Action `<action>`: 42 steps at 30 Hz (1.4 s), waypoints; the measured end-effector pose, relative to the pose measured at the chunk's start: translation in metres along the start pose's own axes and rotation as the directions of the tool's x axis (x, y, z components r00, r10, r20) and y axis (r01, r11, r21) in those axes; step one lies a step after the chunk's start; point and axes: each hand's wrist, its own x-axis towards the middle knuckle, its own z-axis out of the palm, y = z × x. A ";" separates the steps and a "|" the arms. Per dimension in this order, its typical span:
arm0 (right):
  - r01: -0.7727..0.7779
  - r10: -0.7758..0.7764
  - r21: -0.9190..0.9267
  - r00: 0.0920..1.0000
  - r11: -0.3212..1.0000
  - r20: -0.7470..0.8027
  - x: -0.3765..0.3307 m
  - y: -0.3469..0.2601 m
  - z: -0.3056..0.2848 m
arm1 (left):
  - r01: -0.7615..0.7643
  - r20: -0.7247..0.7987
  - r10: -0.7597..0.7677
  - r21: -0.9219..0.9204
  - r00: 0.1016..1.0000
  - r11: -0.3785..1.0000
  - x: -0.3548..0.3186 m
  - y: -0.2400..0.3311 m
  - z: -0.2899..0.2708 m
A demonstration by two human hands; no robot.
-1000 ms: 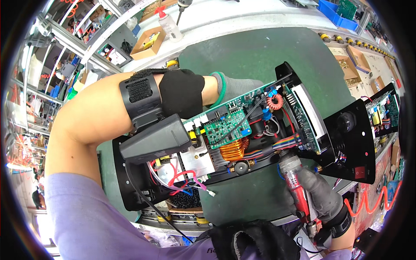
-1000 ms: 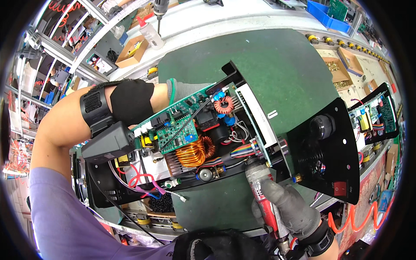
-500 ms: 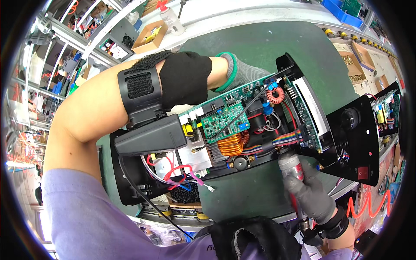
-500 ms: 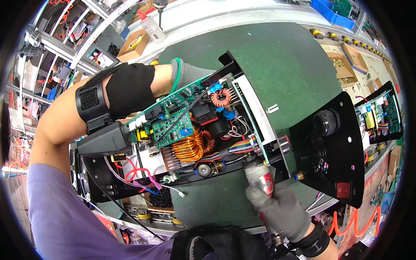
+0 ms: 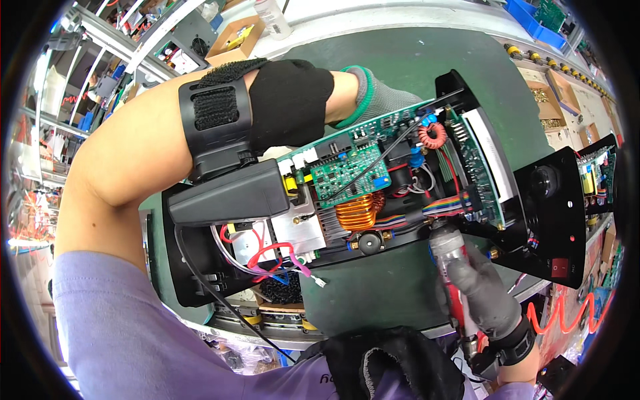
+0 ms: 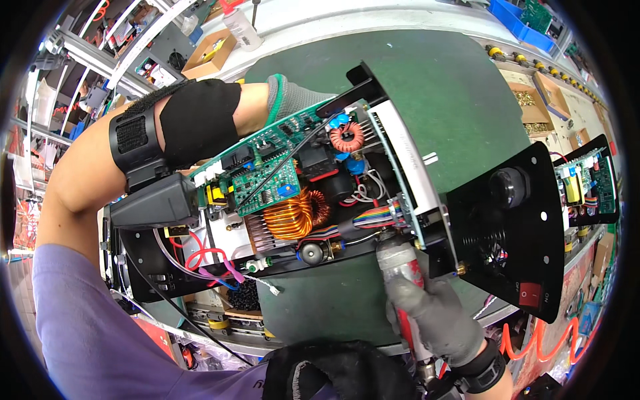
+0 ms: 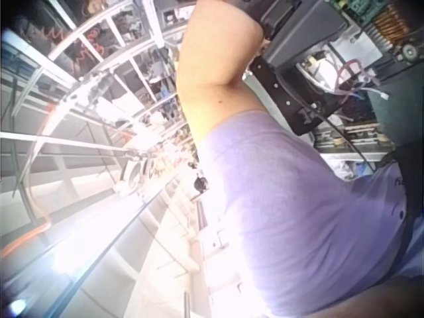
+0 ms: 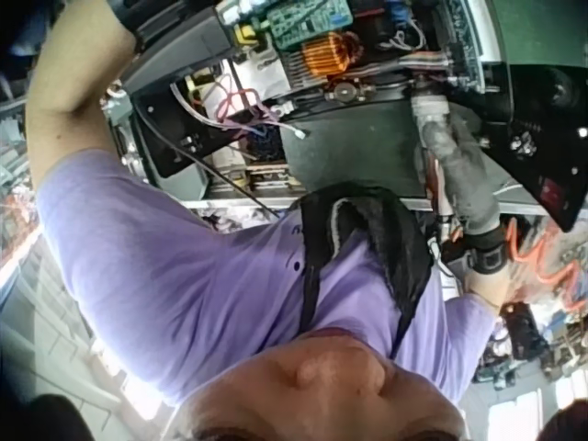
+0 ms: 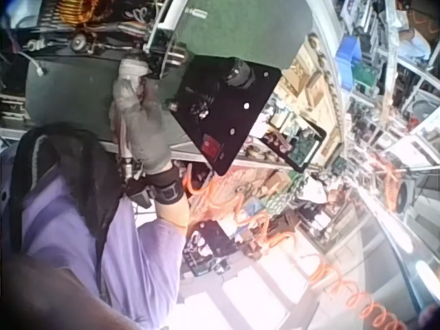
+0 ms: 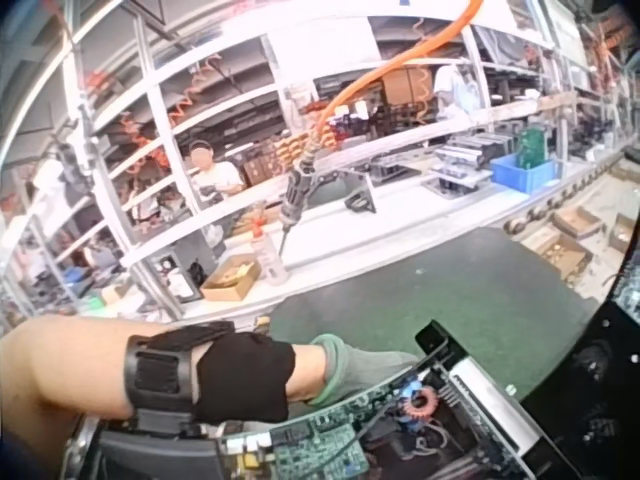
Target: Assembling and securing components inside an inverter chassis using a pneumatic screwdriver.
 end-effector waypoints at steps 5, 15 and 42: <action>-0.014 0.010 -0.099 0.999 0.995 -0.048 0.004 0.000 0.004 | -0.031 -0.002 0.031 0.032 1.000 0.999 0.002 0.016 -0.003; 0.120 -0.124 -0.140 0.992 0.983 -0.024 0.012 0.008 0.007 | -0.383 -0.029 0.404 -0.388 0.914 0.839 0.044 0.063 -0.008; 0.355 -0.385 -0.246 0.919 0.902 -0.084 -0.020 0.007 0.017 | -0.358 -0.443 0.232 -0.226 0.866 0.906 -0.063 0.099 -0.063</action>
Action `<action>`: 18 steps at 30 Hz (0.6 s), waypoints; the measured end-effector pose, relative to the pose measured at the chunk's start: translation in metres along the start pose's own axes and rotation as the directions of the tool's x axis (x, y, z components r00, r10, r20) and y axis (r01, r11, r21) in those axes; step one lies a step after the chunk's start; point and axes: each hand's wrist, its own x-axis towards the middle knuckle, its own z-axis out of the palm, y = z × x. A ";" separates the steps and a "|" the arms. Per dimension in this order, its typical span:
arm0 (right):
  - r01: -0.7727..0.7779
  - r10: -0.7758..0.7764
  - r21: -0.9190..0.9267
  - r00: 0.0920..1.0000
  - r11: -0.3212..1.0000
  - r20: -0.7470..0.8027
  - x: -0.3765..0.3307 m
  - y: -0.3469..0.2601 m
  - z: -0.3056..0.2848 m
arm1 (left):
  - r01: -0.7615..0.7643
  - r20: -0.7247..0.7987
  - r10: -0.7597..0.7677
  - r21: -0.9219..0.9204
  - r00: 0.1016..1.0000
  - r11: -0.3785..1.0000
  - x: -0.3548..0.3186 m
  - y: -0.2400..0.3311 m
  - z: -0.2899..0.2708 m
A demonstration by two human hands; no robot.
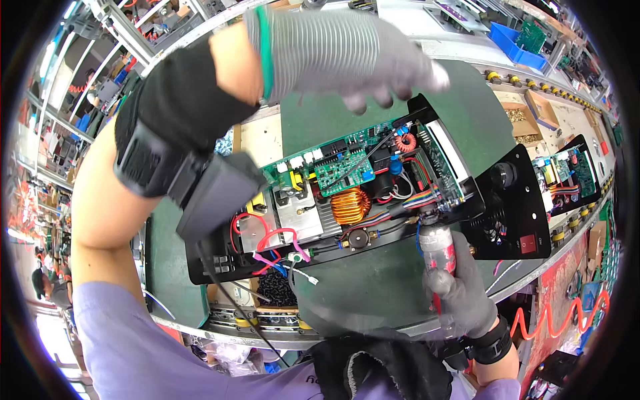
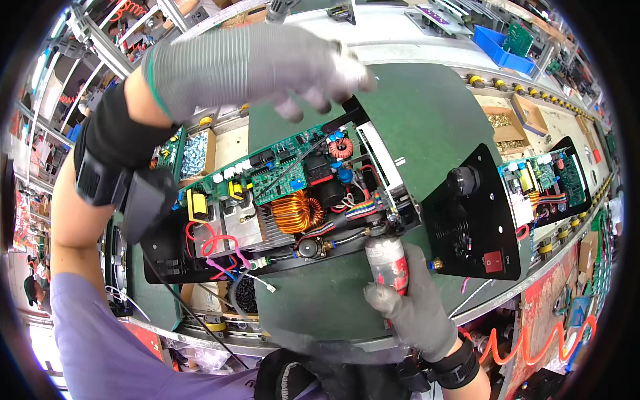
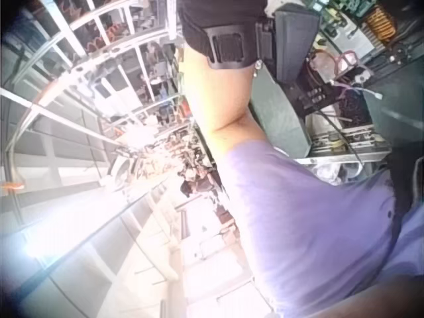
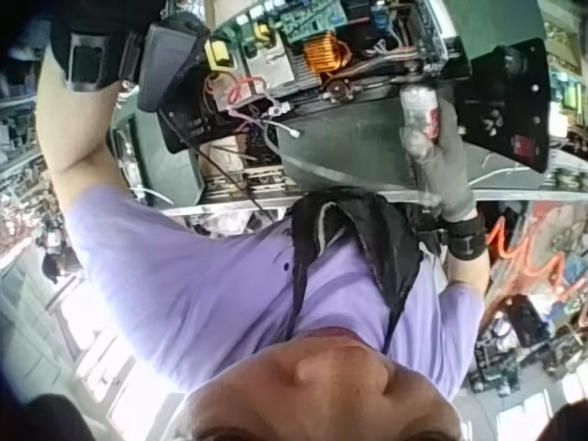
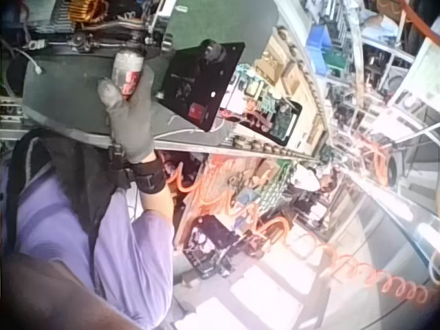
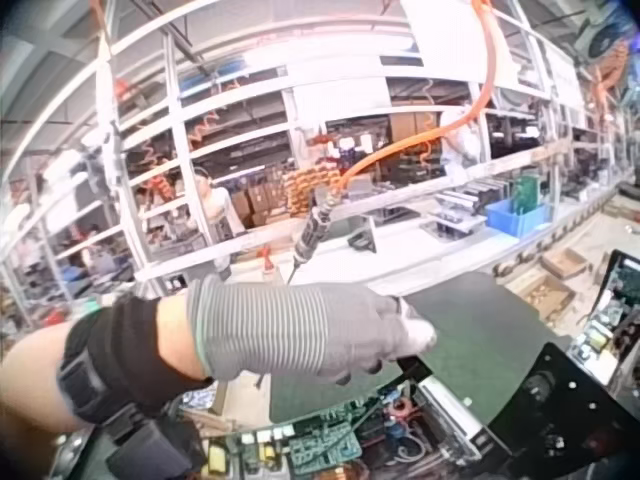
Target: Assembling and securing components inside an inverter chassis using a pneumatic screwdriver.
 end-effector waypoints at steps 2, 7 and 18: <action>0.063 -0.062 0.021 0.998 0.998 -0.008 0.003 -0.002 0.005 | -0.068 0.041 0.063 0.140 0.997 0.988 -0.012 0.002 0.016; 0.078 -0.079 -0.057 0.997 0.995 -0.018 0.008 -0.002 0.011 | -0.189 -0.040 0.220 0.375 0.975 0.908 -0.023 -0.008 0.037; 0.098 -0.110 -0.133 0.991 0.986 -0.082 0.011 0.001 0.012 | 0.119 0.032 -0.121 0.063 0.992 0.991 -0.024 -0.014 0.052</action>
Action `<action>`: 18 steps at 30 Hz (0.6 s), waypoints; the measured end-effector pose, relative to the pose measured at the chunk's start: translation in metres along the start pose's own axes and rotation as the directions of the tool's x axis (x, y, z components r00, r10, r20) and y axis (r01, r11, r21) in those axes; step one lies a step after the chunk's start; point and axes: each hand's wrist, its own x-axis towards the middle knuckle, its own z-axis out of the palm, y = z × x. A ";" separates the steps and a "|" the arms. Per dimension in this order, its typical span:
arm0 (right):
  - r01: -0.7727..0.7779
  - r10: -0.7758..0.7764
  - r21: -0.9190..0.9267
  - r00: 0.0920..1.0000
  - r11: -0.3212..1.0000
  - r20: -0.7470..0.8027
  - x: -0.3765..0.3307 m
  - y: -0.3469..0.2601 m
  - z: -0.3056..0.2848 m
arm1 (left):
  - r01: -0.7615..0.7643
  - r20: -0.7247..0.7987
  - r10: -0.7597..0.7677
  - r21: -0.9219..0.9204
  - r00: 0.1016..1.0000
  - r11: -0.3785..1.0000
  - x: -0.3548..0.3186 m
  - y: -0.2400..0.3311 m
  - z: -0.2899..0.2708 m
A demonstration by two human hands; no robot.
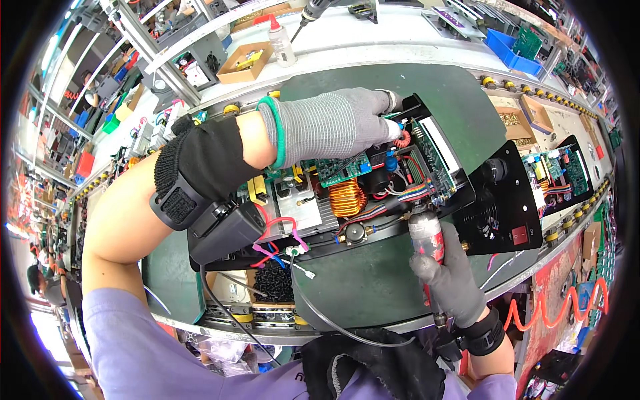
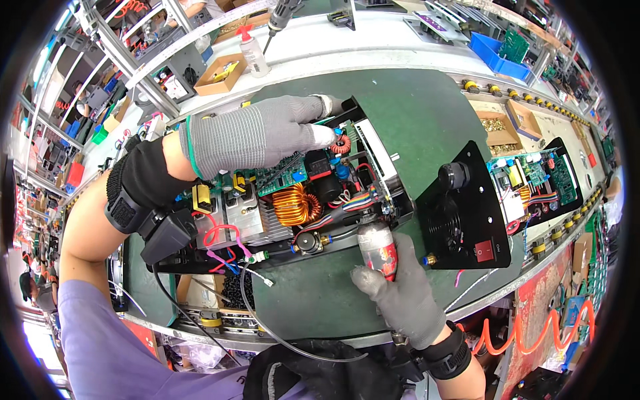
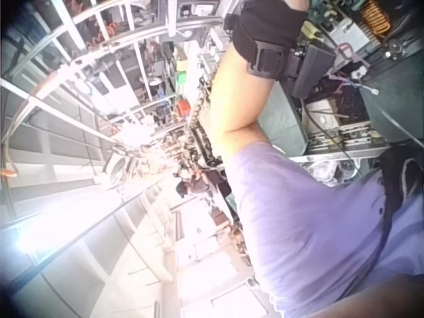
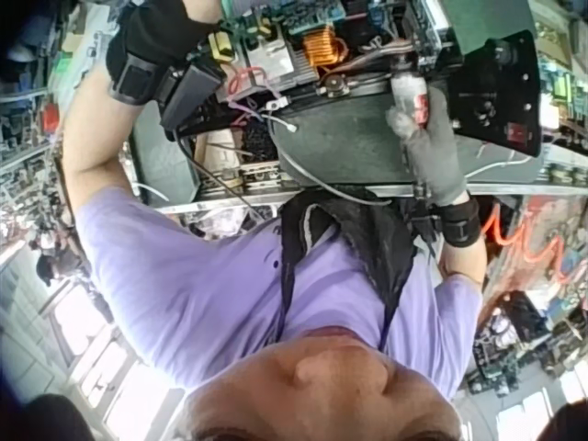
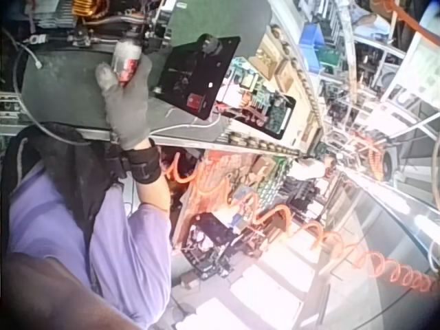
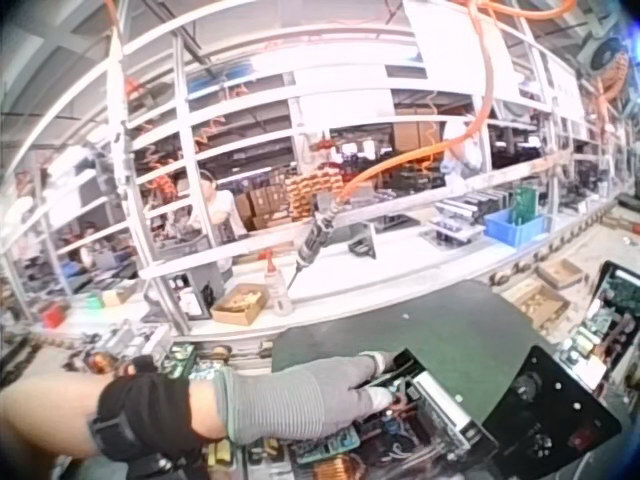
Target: Assembling and securing components inside an inverter chassis using a pneumatic screwdriver.
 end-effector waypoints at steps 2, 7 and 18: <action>0.010 -0.011 -0.071 1.000 0.997 -0.015 0.001 0.001 -0.001 | -0.104 -0.087 0.119 0.154 0.989 0.983 0.003 -0.005 0.003; 0.031 -0.035 -0.110 0.999 0.993 -0.027 0.000 0.002 0.000 | -0.307 -0.122 0.340 0.226 0.933 0.924 0.006 -0.017 0.005; -0.180 0.152 0.187 0.976 0.966 0.156 0.000 -0.024 -0.015 | -0.018 -0.086 0.022 0.045 0.996 0.999 0.000 -0.002 0.003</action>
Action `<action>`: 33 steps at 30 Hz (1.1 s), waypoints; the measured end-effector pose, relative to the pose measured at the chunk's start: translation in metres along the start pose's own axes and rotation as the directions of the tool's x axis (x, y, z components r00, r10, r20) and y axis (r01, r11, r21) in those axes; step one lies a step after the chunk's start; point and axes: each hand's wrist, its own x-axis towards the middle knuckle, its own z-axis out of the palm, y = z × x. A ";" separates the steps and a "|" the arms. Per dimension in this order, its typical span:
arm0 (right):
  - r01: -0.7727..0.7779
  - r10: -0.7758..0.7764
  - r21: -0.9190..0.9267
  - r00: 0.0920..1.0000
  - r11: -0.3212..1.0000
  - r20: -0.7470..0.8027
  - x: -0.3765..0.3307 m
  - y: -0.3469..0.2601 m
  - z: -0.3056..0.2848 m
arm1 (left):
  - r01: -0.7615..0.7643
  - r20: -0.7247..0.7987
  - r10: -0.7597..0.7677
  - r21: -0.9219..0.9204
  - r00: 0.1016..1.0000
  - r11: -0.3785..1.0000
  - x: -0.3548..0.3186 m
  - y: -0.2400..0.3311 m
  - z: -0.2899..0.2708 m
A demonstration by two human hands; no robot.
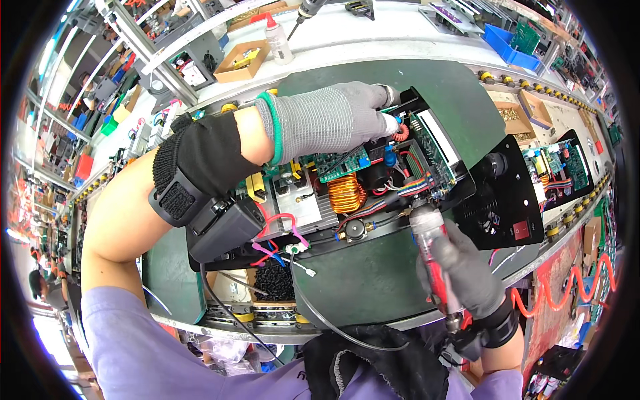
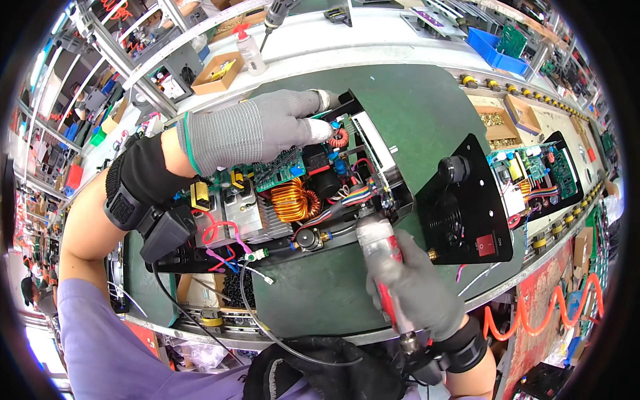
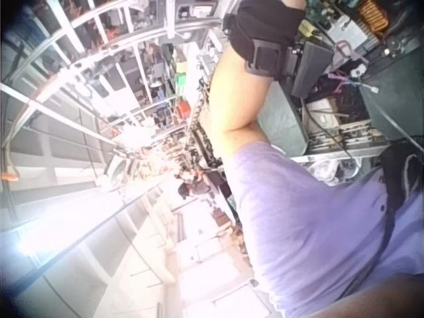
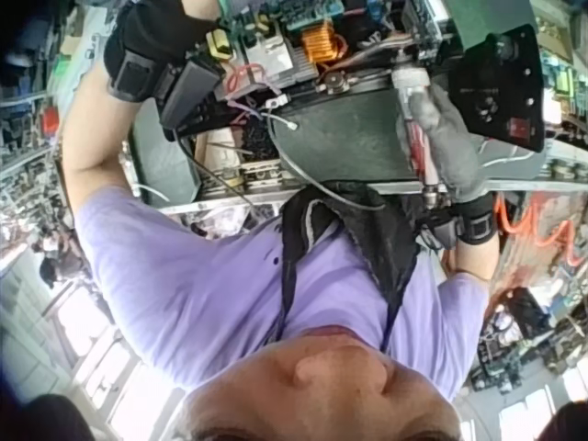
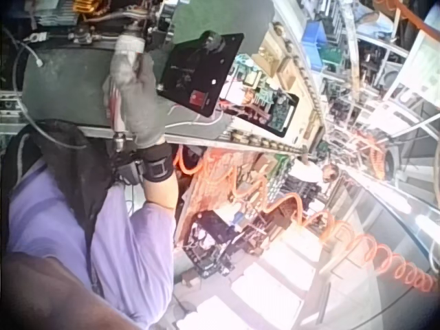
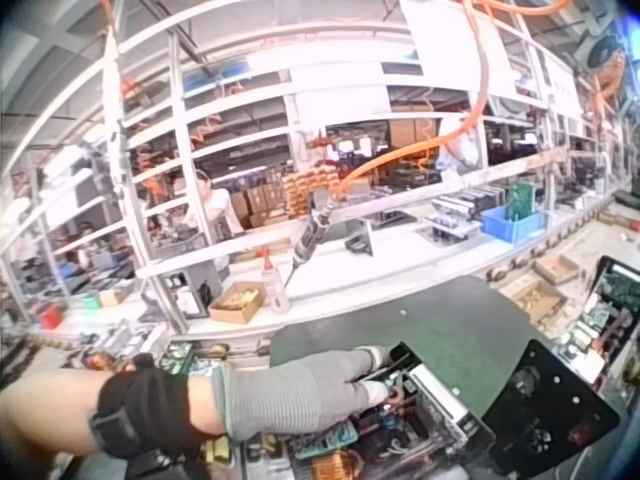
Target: Assembling and securing components inside an inverter chassis using a pneumatic screwdriver.
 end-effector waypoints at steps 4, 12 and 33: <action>-0.127 0.077 0.267 0.979 0.955 0.188 0.000 -0.004 -0.006 | -0.172 -0.094 0.173 0.014 0.980 0.985 0.004 -0.002 0.004; 0.040 -0.044 0.038 0.994 0.998 0.096 -0.006 0.011 -0.003 | 0.089 0.052 -0.081 -0.160 0.995 0.983 -0.010 0.011 0.001; -0.698 -0.420 -0.595 0.438 0.399 -0.795 -0.220 0.185 -0.319 | -0.046 -0.534 0.101 0.114 0.839 0.992 -0.113 0.072 0.181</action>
